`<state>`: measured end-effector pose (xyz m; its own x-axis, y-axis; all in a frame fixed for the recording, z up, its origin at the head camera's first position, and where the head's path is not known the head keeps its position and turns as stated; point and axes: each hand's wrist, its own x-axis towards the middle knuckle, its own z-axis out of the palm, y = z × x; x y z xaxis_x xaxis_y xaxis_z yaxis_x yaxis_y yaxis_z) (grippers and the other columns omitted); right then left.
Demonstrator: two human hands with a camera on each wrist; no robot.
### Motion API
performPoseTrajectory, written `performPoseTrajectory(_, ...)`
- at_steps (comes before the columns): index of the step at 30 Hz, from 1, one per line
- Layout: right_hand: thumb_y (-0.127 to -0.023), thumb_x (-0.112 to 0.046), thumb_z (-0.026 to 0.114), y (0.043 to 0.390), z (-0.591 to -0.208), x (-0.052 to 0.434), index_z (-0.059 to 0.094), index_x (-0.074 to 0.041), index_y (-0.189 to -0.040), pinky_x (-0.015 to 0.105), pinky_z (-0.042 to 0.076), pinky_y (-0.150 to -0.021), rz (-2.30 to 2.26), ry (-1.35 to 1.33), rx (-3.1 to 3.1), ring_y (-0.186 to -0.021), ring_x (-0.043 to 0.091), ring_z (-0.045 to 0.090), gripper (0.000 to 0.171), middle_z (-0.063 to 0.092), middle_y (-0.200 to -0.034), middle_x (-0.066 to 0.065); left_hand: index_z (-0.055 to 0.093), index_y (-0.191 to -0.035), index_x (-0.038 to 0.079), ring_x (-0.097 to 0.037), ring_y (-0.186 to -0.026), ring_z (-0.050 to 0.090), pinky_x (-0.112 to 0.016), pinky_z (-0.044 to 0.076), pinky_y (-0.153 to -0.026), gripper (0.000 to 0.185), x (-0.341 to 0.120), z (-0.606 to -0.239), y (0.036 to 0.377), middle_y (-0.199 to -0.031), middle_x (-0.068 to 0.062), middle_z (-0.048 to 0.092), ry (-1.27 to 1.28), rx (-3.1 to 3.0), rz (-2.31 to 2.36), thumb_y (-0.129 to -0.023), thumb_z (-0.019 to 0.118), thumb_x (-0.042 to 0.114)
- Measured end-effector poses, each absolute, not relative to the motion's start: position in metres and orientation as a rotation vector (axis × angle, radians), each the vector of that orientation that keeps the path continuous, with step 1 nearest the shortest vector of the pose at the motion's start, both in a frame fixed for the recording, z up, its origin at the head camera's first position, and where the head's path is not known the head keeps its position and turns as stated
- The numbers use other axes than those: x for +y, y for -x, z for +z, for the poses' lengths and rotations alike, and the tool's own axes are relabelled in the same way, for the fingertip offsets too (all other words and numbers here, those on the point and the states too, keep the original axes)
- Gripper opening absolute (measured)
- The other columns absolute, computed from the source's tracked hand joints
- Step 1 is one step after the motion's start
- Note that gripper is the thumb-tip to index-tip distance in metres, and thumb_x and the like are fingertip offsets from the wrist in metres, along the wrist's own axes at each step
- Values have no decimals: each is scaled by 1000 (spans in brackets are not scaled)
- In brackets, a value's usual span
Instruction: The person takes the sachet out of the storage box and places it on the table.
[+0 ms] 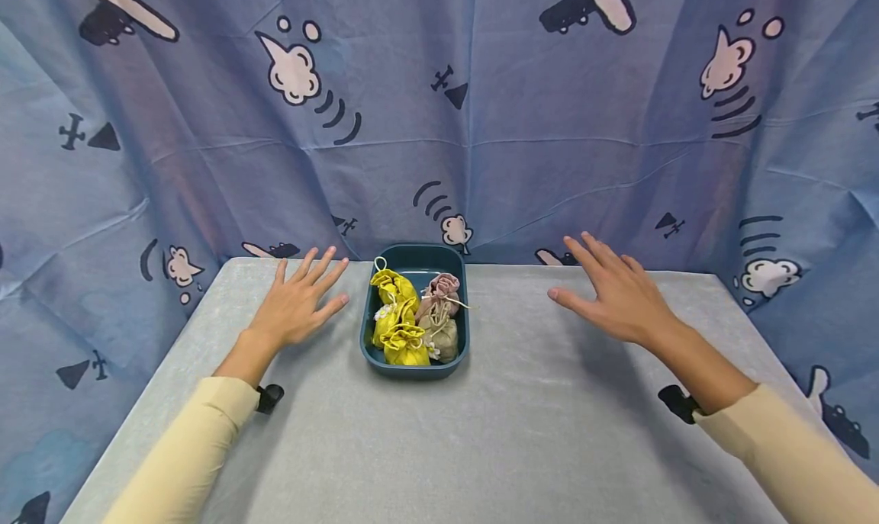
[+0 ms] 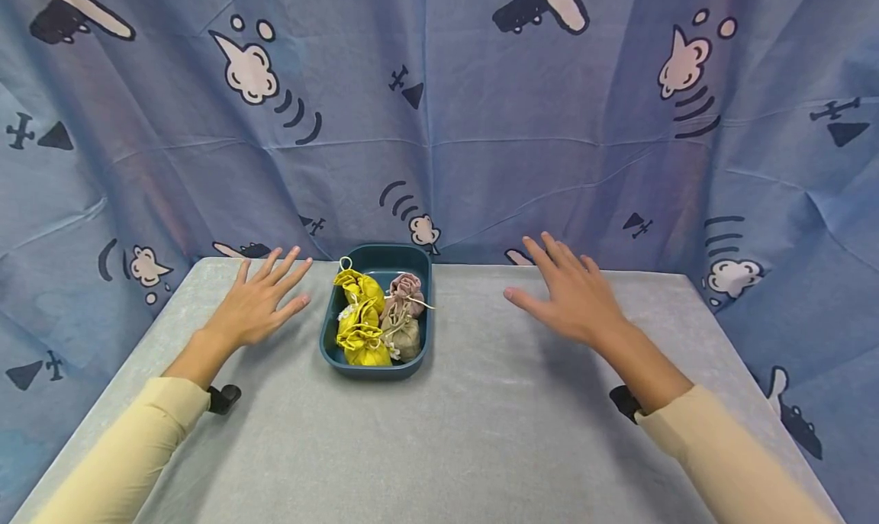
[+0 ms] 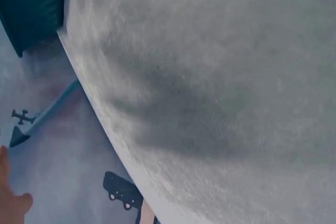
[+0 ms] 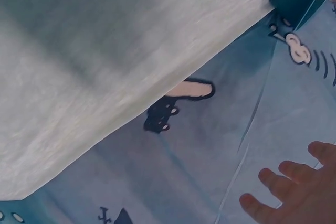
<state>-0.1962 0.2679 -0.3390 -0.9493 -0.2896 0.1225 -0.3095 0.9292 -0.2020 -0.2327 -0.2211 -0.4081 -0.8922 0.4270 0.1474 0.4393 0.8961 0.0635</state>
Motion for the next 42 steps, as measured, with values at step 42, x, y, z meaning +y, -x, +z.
performPoseTrajectory(42,-85,-23,81,195,-361,177,48,-4,-146,51,42,-106,1573,-920,-2846,-132,33,51,73,49,-148,15,28,-159,23,-33,-149,22,-65,18,-114,69,-198,-426,222,-163,-6,25,1023,-2956,-351,-101,42,59)
